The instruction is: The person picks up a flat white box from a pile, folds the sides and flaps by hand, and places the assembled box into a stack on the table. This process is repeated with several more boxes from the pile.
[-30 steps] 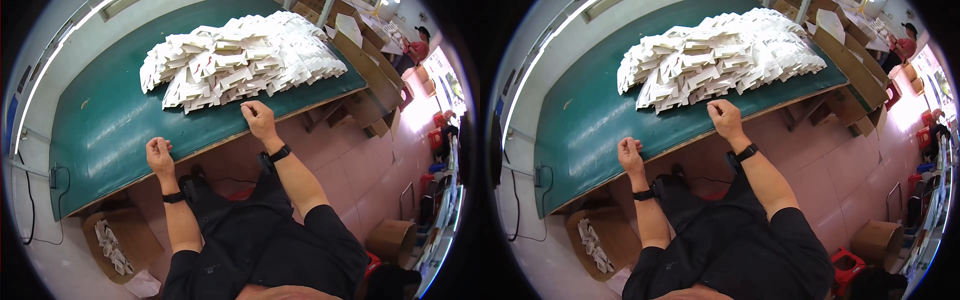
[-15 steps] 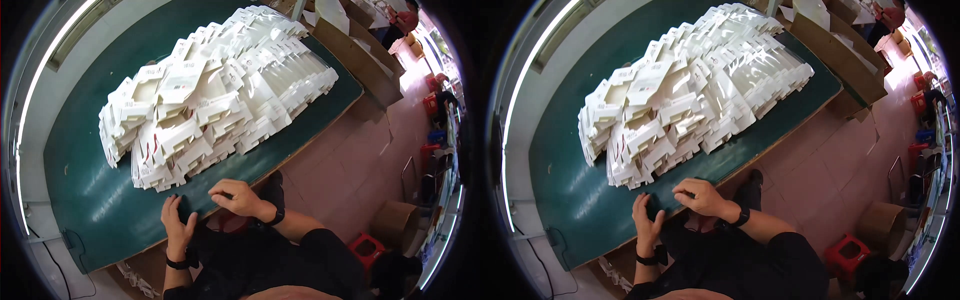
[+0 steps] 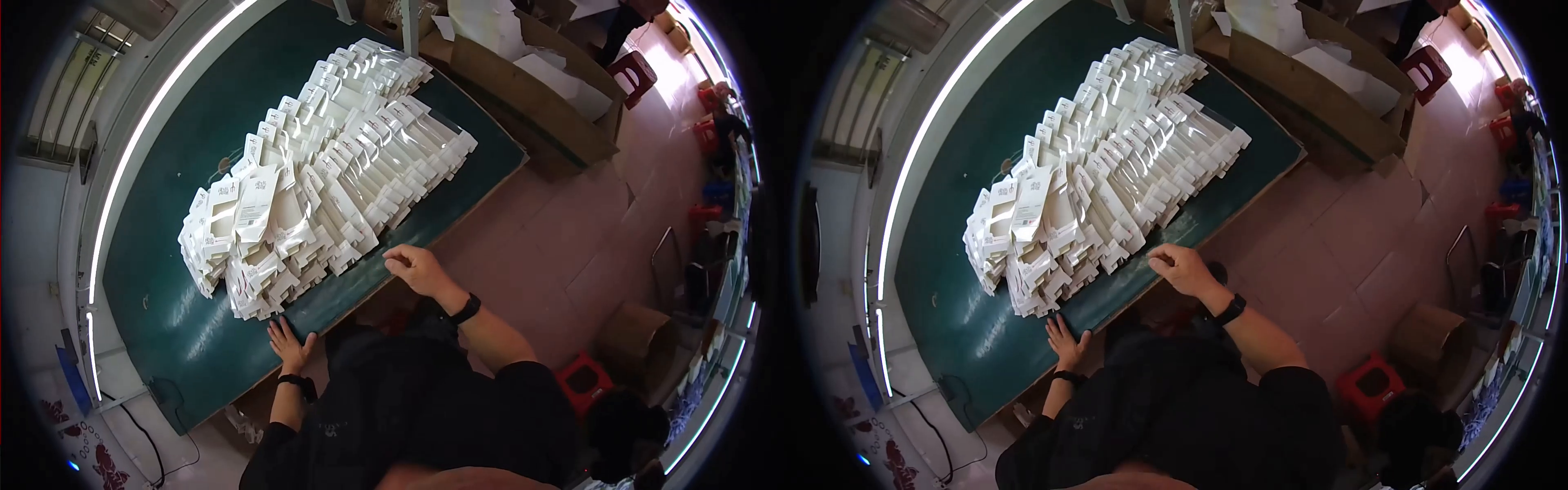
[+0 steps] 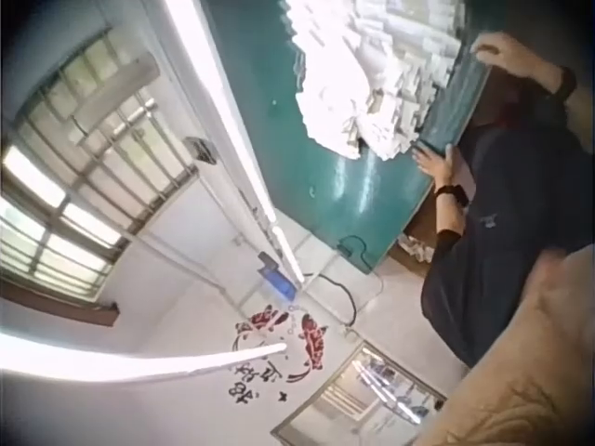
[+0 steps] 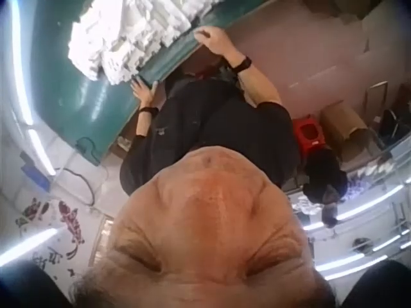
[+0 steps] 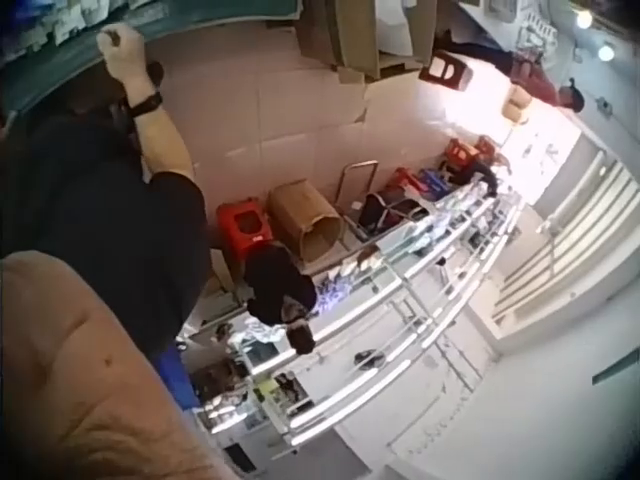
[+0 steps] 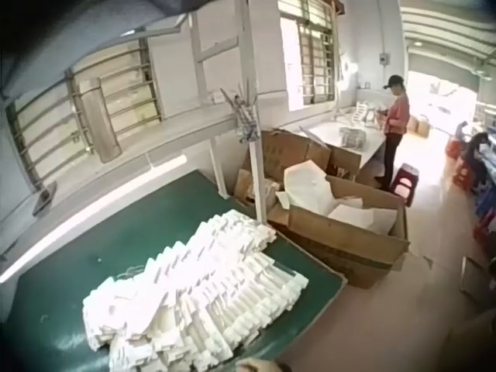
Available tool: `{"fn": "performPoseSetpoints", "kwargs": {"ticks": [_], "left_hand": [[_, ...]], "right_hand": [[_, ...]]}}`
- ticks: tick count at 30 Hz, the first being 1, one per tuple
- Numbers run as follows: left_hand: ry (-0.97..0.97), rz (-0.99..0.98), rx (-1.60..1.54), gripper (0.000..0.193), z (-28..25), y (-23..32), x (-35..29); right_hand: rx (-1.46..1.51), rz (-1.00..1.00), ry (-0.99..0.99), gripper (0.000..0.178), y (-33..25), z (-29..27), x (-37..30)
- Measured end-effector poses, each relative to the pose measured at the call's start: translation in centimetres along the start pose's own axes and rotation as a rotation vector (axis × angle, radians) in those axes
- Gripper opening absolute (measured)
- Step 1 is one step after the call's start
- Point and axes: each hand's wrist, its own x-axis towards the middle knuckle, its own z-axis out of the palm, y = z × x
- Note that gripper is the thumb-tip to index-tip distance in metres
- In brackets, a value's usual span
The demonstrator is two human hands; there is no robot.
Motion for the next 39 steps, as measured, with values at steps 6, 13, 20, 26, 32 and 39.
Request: {"fn": "performPoseSetpoints", "kwargs": {"ticks": [6,13,20,26,32,39], "left_hand": [[-0.035,-0.028,0.011,0.117,-0.2,0.9,-0.5],[-0.009,-0.022,-0.039,0.118,-0.5,0.8,-0.7],[0.029,-0.036,-0.121,0.120,-0.8,1.7,-1.3],[0.010,-0.112,-0.172,0.122,-1.8,2.9,-1.1],[0.022,-0.174,-0.273,0.116,-1.8,5.0,-1.1],[0.096,-0.251,-0.331,0.098,-1.8,8.7,-2.0]], "right_hand": [[0.086,-0.002,0.120,0.022,1.0,-5.5,1.7],[0.031,0.071,0.224,0.023,-1.2,-10.2,2.4],[-0.137,0.067,0.320,0.025,-3.1,-12.7,6.5],[-0.192,-0.033,0.198,0.025,-3.8,-7.8,9.6],[-0.477,-0.155,0.079,0.028,-3.5,0.1,9.7],[-0.744,-0.092,0.024,0.029,-2.0,1.5,9.1]]}}
